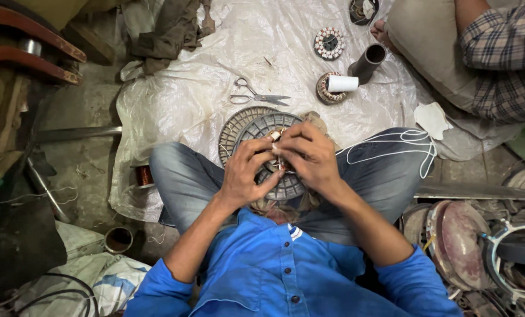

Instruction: The person sits on the floor and ties white string around copper windings on a motor stator to secure them. They repeatedly wrap and pull the string, occasionally using scissors to cut it.

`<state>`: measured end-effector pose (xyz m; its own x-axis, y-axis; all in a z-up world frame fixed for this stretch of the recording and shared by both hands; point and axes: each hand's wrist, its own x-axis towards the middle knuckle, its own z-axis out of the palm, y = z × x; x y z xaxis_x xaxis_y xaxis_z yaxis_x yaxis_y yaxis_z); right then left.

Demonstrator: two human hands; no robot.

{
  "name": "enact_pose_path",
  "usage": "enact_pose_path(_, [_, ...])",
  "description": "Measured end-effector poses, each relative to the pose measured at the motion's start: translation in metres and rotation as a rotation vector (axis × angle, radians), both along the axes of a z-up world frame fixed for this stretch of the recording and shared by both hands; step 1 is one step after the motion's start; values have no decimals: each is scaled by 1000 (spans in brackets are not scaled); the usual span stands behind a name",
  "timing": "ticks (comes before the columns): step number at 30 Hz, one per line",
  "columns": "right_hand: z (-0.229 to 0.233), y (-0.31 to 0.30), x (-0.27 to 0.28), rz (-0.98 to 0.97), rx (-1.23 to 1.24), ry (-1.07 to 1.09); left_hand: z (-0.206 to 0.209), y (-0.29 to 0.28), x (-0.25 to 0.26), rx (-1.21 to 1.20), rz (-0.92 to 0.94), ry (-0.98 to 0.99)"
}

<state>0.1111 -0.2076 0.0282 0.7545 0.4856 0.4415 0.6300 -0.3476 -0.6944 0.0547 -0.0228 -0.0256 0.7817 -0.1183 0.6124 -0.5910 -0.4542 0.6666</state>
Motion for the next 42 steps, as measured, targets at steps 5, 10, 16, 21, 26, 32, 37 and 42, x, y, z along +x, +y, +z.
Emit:
enact_pose_path(5, [-7,7,8,-60,-78,-164,-5,0,0,-37,-2,4])
enact_pose_path(10, [-7,7,6,-130,-89,-239,-4,0,1,-20,-5,-4])
enact_pose_path(16, [-9,9,5,-142,-58,-97,-1,1,0,2,-13,-13])
enact_pose_path(21, [-11,8,5,-161,-74,-97,3,1,2,26,-16,-14])
enact_pose_path(26, [-13,7,3,-209,-40,-55,7,1,2,40,-32,-5])
enact_pose_path(32, [-12,6,4,-193,-50,-21,12,3,3,63,-61,-12])
enact_pose_path(37, [-7,-5,8,-136,-174,-106,14,0,1,97,-47,-5])
enact_pose_path(42, [1,-32,-13,-268,-143,80,14,-4,1,117,-5,7])
